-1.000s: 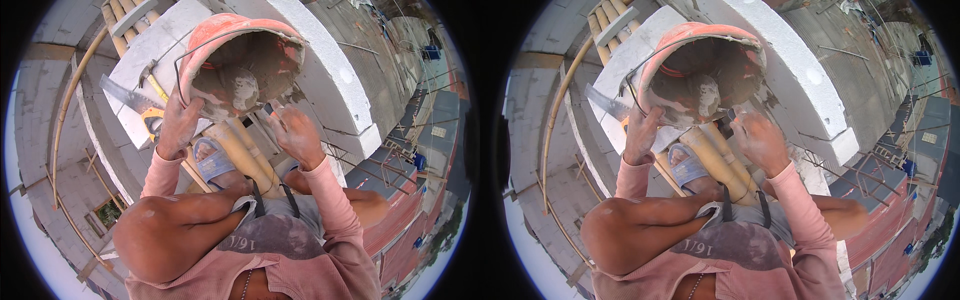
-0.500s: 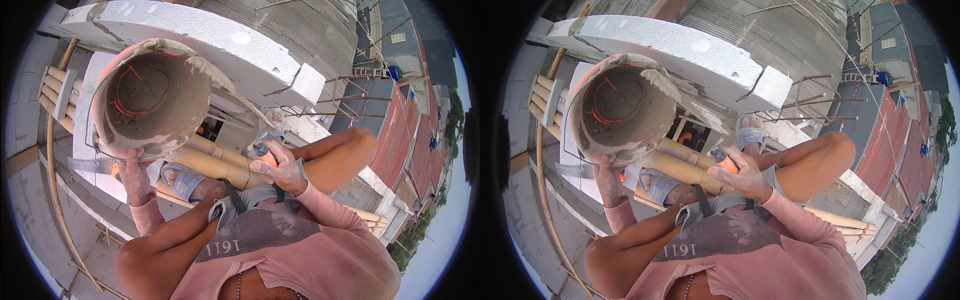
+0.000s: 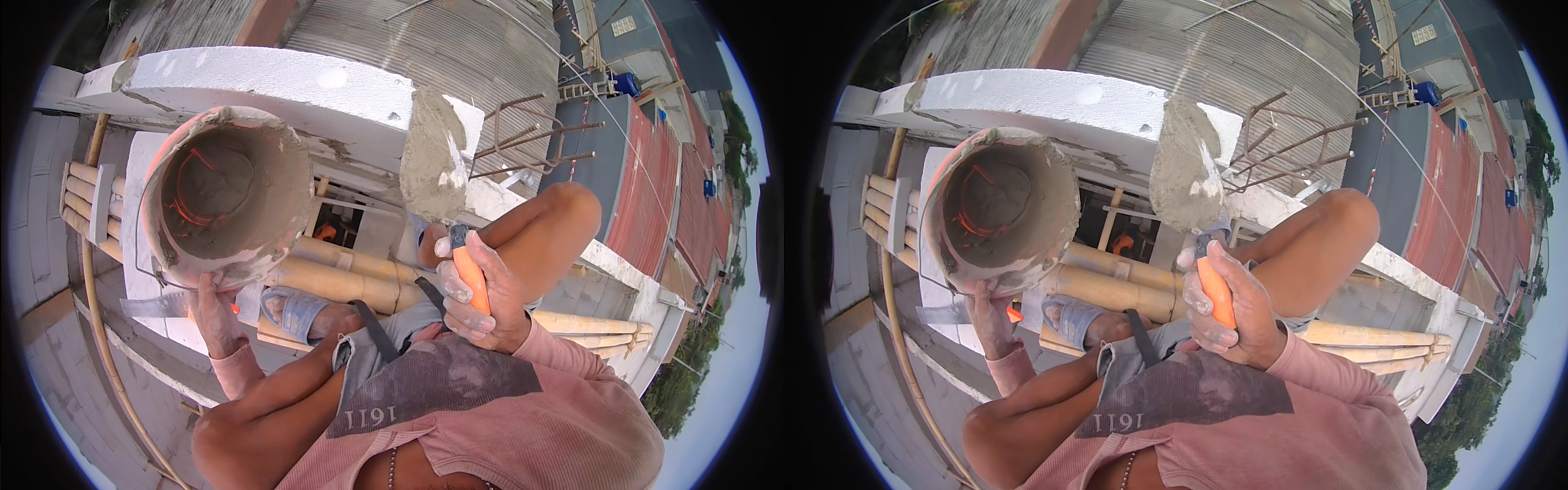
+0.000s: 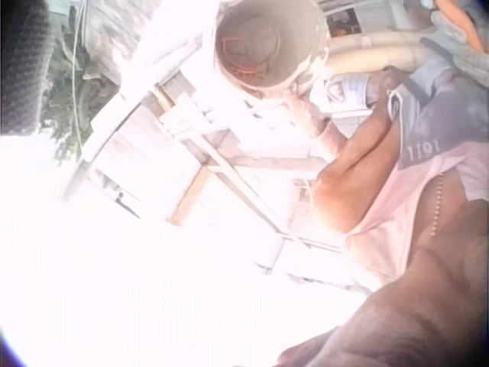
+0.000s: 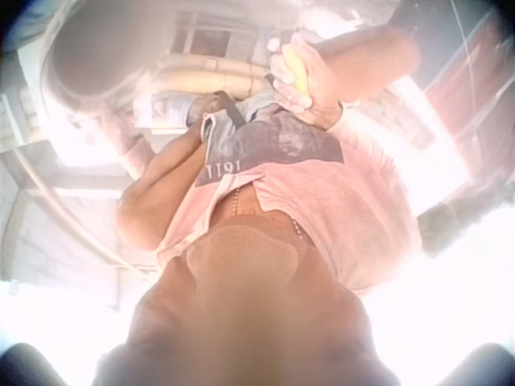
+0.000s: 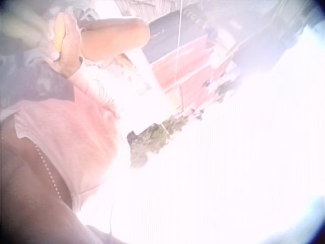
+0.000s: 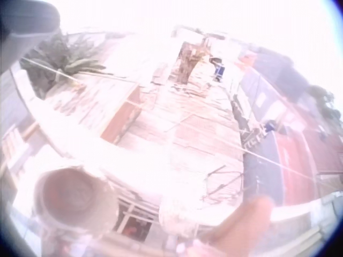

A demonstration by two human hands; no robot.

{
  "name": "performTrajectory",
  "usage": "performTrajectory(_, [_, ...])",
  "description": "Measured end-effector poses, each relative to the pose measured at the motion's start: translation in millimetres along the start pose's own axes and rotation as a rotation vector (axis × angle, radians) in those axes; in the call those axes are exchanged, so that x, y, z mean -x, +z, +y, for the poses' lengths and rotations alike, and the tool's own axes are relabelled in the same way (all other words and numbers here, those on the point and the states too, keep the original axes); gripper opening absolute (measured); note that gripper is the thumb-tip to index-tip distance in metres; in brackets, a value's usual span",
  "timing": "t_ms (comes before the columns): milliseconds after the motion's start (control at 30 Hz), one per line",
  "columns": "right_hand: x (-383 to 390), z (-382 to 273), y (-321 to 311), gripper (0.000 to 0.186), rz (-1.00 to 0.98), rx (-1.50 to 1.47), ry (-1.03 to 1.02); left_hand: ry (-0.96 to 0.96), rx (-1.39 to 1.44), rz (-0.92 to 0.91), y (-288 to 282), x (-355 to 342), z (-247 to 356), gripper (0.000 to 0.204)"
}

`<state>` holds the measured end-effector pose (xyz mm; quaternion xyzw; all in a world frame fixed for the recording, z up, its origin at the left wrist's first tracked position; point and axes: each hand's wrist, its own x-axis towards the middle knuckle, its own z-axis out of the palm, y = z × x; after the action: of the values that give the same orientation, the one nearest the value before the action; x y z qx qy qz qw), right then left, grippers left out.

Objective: The person applies mortar onto a brick using a trowel and places the brick onto a wall structure under construction, then continues to apply mortar to the joints of the wall.

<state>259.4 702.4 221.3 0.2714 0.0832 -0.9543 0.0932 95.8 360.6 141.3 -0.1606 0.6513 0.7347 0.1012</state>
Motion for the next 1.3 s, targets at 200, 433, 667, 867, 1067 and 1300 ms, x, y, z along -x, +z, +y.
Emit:
performTrajectory(200, [-6,6,8,0.043,0.03,0.037,0.034,-0.025,0.004,-0.013,-9,-5,-8,0.052])
performTrajectory(433, [5,9,7,0.045,-0.097,0.024,-0.029,0.019,-0.001,0.024,-1,0,-2,0.04])
performTrajectory(667, [-15,7,10,0.046,-0.138,-0.154,0.023,-0.027,0.007,-0.002,-5,-2,-4,0.046])
performTrajectory(867, [-13,23,-6,0.045,-0.074,0.236,0.187,-0.075,0.041,-0.025,6,1,-6,0.044])
performTrajectory(1067, [-33,12,-31,0.035,-0.279,1.818,-0.196,-0.083,0.038,-0.033,1,3,-32,0.035])
performTrajectory(1300, [-93,-27,0,0.023,-0.255,2.711,-1.027,-0.064,-0.187,-0.052,25,6,-39,0.031])
